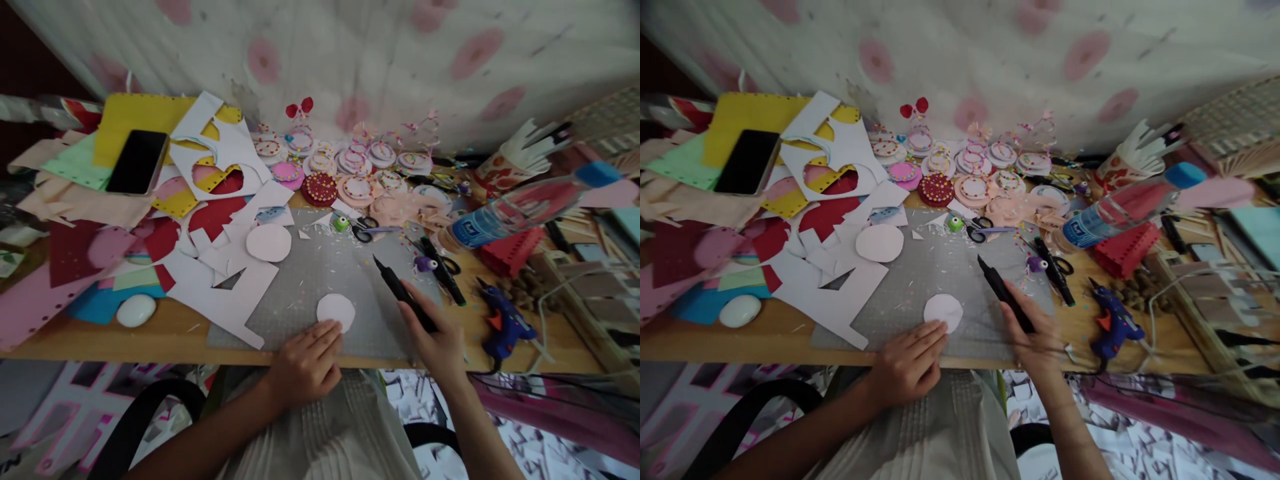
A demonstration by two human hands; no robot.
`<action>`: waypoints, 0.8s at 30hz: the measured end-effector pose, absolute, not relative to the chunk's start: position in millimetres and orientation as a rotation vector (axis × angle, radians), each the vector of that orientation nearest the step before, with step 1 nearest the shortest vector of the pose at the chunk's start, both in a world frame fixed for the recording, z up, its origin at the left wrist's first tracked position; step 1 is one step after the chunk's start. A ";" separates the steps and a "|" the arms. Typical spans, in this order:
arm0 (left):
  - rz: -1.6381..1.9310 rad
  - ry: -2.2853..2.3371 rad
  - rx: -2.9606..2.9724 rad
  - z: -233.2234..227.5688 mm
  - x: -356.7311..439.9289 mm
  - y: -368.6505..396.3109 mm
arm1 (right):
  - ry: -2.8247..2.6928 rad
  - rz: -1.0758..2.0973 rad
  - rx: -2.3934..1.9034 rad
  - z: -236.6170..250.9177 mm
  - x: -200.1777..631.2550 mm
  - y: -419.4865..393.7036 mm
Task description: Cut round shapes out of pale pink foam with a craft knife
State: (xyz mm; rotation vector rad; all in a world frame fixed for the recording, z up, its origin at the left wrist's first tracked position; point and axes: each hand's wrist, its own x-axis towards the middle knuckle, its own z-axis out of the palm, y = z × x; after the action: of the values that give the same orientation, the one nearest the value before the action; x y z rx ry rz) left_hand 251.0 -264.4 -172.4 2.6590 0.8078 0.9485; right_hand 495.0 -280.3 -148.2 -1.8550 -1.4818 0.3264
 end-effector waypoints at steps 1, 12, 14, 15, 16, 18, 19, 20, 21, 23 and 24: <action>0.941 0.805 2.646 -171.5 250.6 -264.4 | -1.395 0.435 -1.849 -150.8 495.0 -279.5; 0.569 1.034 2.553 -142.6 261.6 -242.4 | -1.100 0.677 -1.834 -168.4 487.5 -277.5; 0.474 1.065 2.573 -139.9 265.6 -235.6 | -1.101 0.691 -1.823 -167.4 487.8 -277.6; 0.451 1.056 2.587 -138.9 266.4 -232.9 | -1.100 0.695 -1.820 -167.3 488.0 -277.7; 0.457 1.038 2.601 -137.9 266.1 -230.7 | -1.100 0.700 -1.816 -167.6 488.4 -277.9; 0.528 1.009 2.592 -135.7 262.4 -227.6 | -1.104 0.706 -1.811 -169.1 489.1 -278.4; 0.564 1.017 2.567 -134.5 259.4 -226.5 | -1.108 0.707 -1.809 -170.0 489.5 -278.6; 0.580 1.045 2.538 -133.3 256.0 -225.6 | -1.113 0.704 -1.808 -170.9 489.8 -278.7; 0.575 1.093 2.512 -132.2 252.4 -224.9 | -1.118 0.700 -1.807 -171.5 489.9 -278.6; 0.527 1.201 2.504 -130.2 245.7 -223.9 | -1.132 0.685 -1.807 -171.9 490.0 -277.9; 0.507 1.243 2.523 -129.3 243.0 -223.7 | -1.144 0.676 -1.807 -171.4 489.9 -277.3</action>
State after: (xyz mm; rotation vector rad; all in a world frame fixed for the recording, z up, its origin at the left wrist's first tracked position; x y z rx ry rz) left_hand 243.0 -223.7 -129.3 2.5230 1.2429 0.5070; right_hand 489.9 -277.3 -171.4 -1.8065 -1.1438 0.6765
